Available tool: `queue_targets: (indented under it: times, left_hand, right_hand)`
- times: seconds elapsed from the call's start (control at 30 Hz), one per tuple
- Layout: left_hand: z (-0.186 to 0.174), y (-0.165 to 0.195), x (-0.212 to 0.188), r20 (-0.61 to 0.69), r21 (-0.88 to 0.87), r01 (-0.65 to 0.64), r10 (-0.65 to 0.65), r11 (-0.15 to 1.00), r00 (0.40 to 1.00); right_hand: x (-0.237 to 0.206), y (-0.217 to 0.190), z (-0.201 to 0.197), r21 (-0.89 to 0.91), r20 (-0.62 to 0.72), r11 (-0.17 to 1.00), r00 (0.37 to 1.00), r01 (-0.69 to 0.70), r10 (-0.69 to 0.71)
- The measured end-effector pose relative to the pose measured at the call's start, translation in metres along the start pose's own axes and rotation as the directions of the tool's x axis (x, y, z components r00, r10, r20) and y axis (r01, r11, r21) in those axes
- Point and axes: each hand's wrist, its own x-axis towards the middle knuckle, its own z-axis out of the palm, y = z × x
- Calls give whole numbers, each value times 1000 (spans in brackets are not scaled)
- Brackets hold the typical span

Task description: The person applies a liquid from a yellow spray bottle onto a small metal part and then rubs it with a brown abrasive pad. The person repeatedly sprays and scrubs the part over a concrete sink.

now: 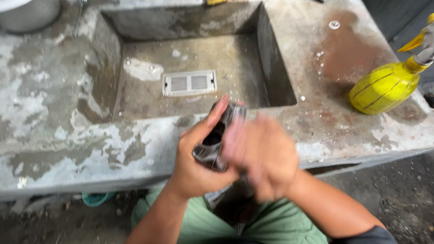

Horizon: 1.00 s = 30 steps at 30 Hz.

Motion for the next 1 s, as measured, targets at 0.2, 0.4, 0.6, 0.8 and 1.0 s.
queue_targets:
  times: [0.2, 0.4, 0.6, 0.8, 1.0]
  left_hand:
    - [3, -1, 1, -49, 113, 28, -22, 993, 999]
    - [2, 2, 0, 7, 108, 26, -27, 994, 1000]
    - [7, 4, 4, 6, 9, -82, 82, 997, 997]
    - [12, 5, 3, -63, 182, -61, 73, 981, 995]
    - [12, 5, 2, -38, 178, -11, 18, 984, 999]
  right_hand:
    - [-3, 1, 0, 5, 7, 1000, 999, -31, 31]
    - [-3, 0, -1, 69, 35, 996, 998, 59, -61]
    - [-3, 3, -5, 2, 36, 999, 998, 54, -54]
    - [2, -2, -5, 17, -45, 996, 995, -92, 93]
    - [-6, 0, -9, -102, 44, 995, 999, -12, 17]
